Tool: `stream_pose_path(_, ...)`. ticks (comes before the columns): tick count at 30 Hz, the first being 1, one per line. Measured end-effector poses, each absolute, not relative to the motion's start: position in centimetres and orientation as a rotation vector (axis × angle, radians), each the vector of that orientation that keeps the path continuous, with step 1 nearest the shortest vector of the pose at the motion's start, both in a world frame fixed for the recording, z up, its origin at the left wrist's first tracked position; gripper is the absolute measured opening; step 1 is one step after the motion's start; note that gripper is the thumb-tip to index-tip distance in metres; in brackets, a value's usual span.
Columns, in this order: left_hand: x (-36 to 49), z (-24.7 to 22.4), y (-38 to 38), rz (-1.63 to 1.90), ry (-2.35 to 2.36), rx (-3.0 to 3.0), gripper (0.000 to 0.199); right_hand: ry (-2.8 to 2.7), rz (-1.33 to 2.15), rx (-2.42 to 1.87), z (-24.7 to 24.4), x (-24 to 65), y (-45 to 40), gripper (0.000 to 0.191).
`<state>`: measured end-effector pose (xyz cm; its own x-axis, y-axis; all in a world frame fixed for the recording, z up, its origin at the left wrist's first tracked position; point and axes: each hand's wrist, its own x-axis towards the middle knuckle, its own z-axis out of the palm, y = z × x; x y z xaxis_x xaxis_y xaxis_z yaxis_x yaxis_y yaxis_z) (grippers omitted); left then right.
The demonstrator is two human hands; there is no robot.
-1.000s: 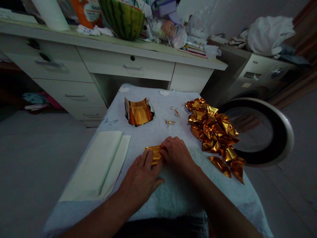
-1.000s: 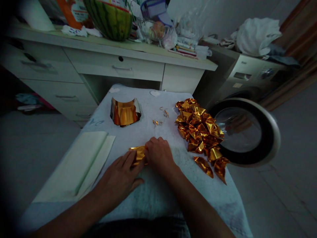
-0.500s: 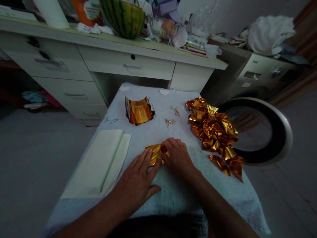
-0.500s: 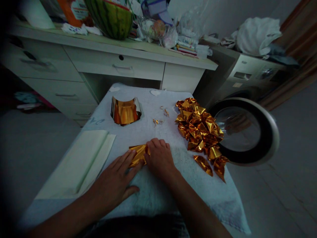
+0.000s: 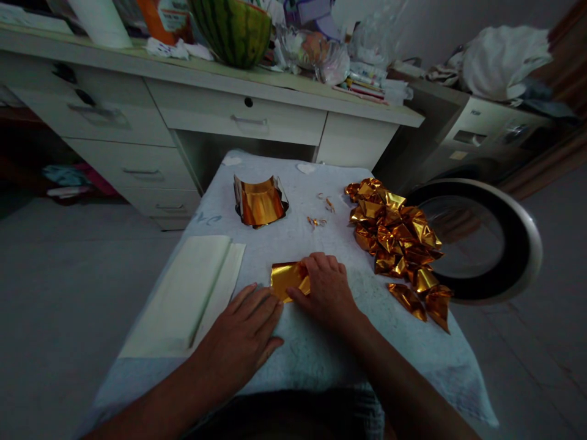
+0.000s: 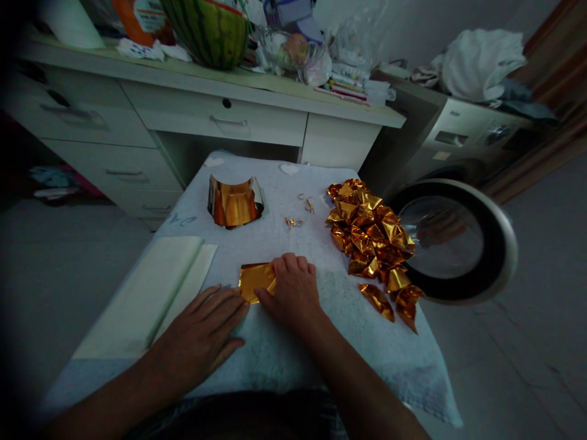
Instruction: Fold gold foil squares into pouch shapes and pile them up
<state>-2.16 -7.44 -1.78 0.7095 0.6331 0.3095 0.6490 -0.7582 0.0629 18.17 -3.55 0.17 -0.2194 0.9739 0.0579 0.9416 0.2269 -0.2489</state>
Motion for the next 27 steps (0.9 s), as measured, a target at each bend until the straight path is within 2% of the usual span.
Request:
stream_pose_path(6,-2.2,-1.8,-7.4,-0.562,-1.015,-2.811,0.024,-2.24,0.14,-1.871,-0.6,17.2,-4.0,0.06)
stream_pose_path(11,-1.8,-1.8,-6.8,-0.642,-0.965,-2.79,0.018,-2.249,0.242,-1.833,-0.8,17.9,-3.9,0.061)
stream_pose_path(17,-1.7,-1.8,-6.5,-0.577,-0.927,-2.802,0.015,-2.256,0.422,-1.733,-0.9,19.8,-3.6,0.052)
stream_pose_path(27,-2.2,-1.9,-6.2,-0.511,-0.881,-2.827,0.021,-2.286,0.501,-1.687,-0.8,22.0,-3.5,0.065)
